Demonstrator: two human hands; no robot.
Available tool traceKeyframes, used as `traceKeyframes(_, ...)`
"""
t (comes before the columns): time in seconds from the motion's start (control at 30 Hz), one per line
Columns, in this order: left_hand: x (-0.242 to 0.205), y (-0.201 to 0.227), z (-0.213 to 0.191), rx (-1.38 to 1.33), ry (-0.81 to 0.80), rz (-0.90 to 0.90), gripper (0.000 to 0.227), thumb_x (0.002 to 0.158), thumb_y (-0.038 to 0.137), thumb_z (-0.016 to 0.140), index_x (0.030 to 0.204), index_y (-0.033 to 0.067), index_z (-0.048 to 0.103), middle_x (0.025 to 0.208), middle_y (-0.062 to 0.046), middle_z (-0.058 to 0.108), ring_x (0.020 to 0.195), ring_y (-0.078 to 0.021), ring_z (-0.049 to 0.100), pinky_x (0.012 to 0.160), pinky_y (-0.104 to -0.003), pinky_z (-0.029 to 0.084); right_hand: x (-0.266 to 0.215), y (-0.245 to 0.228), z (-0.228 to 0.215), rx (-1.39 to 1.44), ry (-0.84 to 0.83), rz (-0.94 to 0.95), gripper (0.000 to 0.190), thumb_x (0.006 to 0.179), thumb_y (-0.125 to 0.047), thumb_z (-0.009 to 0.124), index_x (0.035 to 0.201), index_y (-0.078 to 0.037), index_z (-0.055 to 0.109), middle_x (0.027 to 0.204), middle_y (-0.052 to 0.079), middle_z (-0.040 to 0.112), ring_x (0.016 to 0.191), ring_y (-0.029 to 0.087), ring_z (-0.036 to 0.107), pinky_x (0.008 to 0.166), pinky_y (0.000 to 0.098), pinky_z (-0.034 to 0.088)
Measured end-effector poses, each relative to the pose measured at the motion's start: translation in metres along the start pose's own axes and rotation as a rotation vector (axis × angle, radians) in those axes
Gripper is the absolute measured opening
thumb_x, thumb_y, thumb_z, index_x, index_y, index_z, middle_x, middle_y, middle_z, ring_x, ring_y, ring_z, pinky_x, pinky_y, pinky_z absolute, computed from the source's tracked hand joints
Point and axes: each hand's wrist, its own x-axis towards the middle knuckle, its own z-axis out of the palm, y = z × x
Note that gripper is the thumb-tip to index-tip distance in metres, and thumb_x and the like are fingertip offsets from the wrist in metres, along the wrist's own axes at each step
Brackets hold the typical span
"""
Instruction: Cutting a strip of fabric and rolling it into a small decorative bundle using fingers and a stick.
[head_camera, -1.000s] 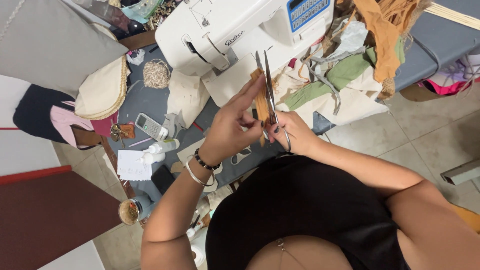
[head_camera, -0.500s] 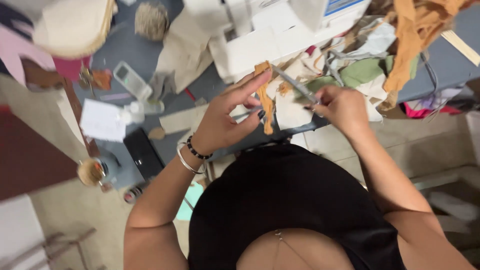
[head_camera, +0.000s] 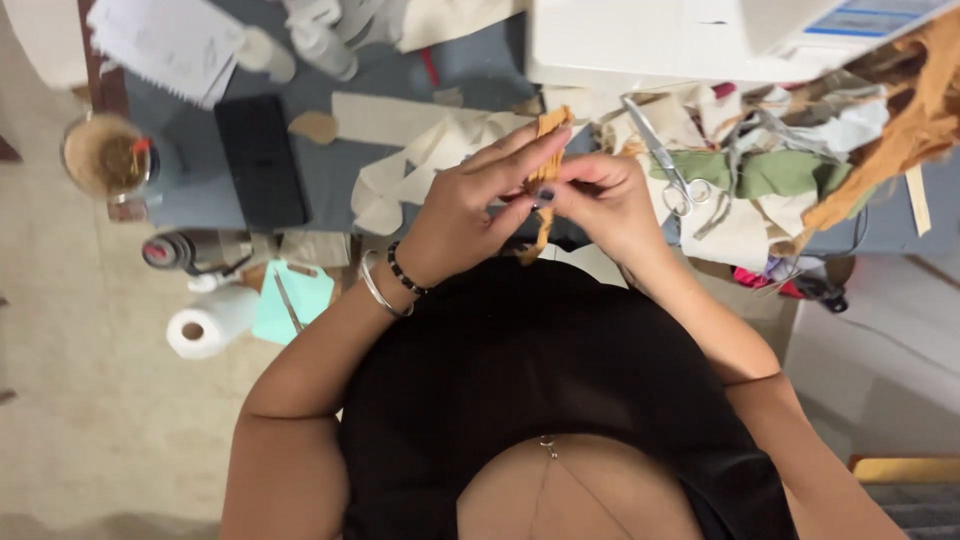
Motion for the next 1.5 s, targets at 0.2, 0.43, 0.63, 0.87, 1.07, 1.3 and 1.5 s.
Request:
traceKeyframes(0.2,-0.043,0.006,-0.040,-0.178,0.064,-0.188,0.062,0.097,-0.001,0.060,0.155,0.0185,0.050,0.157,-0.023,0.047,0.138,-0.0418,0.054,0.093,-0.038,0.064,0.012,-0.014,0.062,0.018,0.105,-0.012,0.012,0.104,-0.007,0.068,0.104,0.004,0.072,0.078,0.012,0.072,0.077,0.009,0.064,0.075,0.0248,0.057)
traceKeyframes(0.43,-0.076,-0.005,-0.076,-0.206,0.158,-0.285,0.055,0.104,0.024,0.066,0.154,0.0163,0.043,0.164,-0.009,0.042,0.153,-0.0213,0.045,0.119,-0.033,0.056,0.007,0.007,0.095,-0.141,-0.223,0.202,0.013,0.101,-0.021,0.071,0.101,-0.009,0.070,0.093,0.001,0.073,0.081,0.007,0.065,0.074,0.0212,0.054)
traceKeyframes(0.63,-0.100,-0.025,-0.093,-0.146,0.261,-0.342,0.060,0.103,0.002,0.065,0.157,0.0191,0.043,0.168,-0.008,0.041,0.060,0.0000,0.039,0.062,-0.015,0.043,-0.006,0.028,0.113,-0.030,-0.323,0.357,0.005,0.098,-0.009,0.072,0.101,-0.006,0.069,0.088,0.008,0.075,0.074,0.010,0.072,0.067,0.0216,0.061)
traceKeyframes(0.87,-0.105,-0.041,-0.092,-0.144,0.372,-0.398,0.057,0.108,0.005,0.065,0.158,0.0206,0.041,0.169,-0.006,0.040,0.061,0.0018,0.047,0.055,-0.012,0.041,-0.029,0.044,0.094,-0.001,-0.304,0.507,0.026,0.099,-0.014,0.068,0.120,0.000,0.070,0.101,0.013,0.078,0.082,0.017,0.077,0.072,0.0251,0.066)
traceKeyframes(1.07,-0.110,-0.060,-0.079,-0.095,0.469,-0.442,0.061,0.107,0.003,0.065,0.158,0.0255,0.041,0.170,-0.007,0.039,0.052,0.0010,0.036,0.050,-0.011,0.034,-0.043,0.046,0.060,-0.203,-0.343,0.485,0.025,0.098,-0.007,0.067,0.123,-0.007,0.072,0.109,0.006,0.079,0.084,0.008,0.072,0.076,0.0188,0.059)
traceKeyframes(1.3,-0.122,-0.066,-0.060,-0.013,0.478,-0.481,0.061,0.109,0.018,0.068,0.161,0.0247,0.036,0.173,-0.007,0.032,0.056,-0.0012,0.042,0.054,-0.014,0.042,-0.054,0.040,0.016,-0.233,-0.307,0.253,0.022,0.103,-0.008,0.066,0.125,-0.007,0.066,0.100,0.004,0.072,0.086,0.009,0.069,0.080,0.0192,0.056)
traceKeyframes(1.5,-0.167,-0.075,-0.037,0.085,0.142,-0.631,0.040,0.092,0.024,0.077,0.131,0.0286,0.071,0.125,-0.005,0.073,0.082,-0.0266,0.076,0.067,-0.034,0.059,-0.033,0.018,-0.002,0.015,-0.471,0.165,0.023,0.089,0.006,0.065,0.110,0.013,0.071,0.093,0.024,0.074,0.081,0.026,0.073,0.077,0.0387,0.061)
